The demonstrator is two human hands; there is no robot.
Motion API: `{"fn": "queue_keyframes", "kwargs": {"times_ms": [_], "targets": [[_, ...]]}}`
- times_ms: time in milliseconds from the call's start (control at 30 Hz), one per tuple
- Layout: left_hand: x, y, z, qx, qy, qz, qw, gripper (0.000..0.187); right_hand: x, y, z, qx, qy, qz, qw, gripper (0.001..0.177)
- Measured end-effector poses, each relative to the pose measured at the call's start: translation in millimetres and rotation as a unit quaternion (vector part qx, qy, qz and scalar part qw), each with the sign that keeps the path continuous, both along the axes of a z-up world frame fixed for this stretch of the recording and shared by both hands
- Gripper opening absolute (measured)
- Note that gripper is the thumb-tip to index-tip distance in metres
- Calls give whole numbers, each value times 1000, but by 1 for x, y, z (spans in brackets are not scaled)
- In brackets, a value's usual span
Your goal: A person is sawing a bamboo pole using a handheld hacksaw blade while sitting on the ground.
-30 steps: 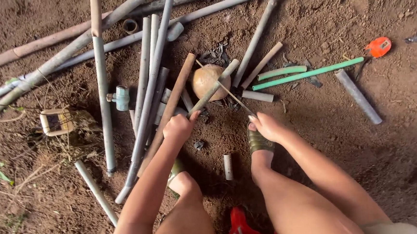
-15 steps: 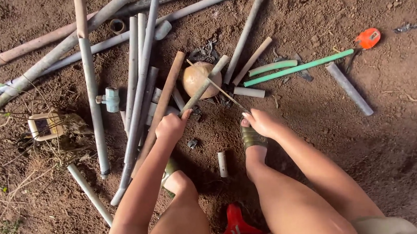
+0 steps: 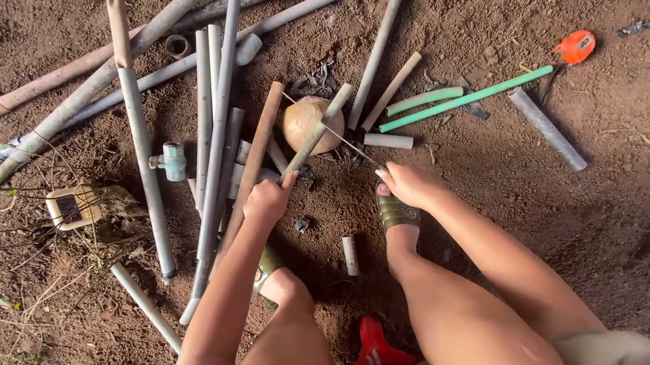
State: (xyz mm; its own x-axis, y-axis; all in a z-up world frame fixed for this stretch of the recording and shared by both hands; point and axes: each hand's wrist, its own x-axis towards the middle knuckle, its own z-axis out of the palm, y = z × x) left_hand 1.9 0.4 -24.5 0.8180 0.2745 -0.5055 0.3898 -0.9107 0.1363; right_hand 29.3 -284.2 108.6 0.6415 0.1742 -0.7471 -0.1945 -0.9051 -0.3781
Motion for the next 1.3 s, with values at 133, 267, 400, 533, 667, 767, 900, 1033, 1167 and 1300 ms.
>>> {"fn": "queue_keyframes", "kwargs": {"times_ms": [133,267,400,533,667,767,900,1033,1167,1300], "targets": [[4,0,3,-2,24,2,1000,78,-29,-44,-52,-50,-21,26,998,40],[6,2,9,-41,57,-5,998,80,-41,-50,-27,-69,-9,42,997,41],[8,1,19,-53,62,0,997,81,-11,-19,-3,-21,15,33,999,49],[8,1,29,-52,68,-10,996,80,-3,3,-5,-20,3,42,999,46],[10,2,28,-58,71,-4,996,81,-26,-30,-29,-33,-8,22,999,39],[8,-2,40,-53,70,-4,996,78,-30,-28,10,-39,24,0,999,41],[9,-1,35,-63,76,16,995,82,-10,-15,29,-22,70,-19,997,44],[17,-2,53,-94,108,34,989,83,6,-6,-10,3,58,-20,998,47],[16,-4,59,-91,119,32,988,82,-13,-23,-27,-5,62,-35,997,46],[18,-3,64,-97,115,31,988,83,-26,-30,16,16,99,-49,994,48]]}}
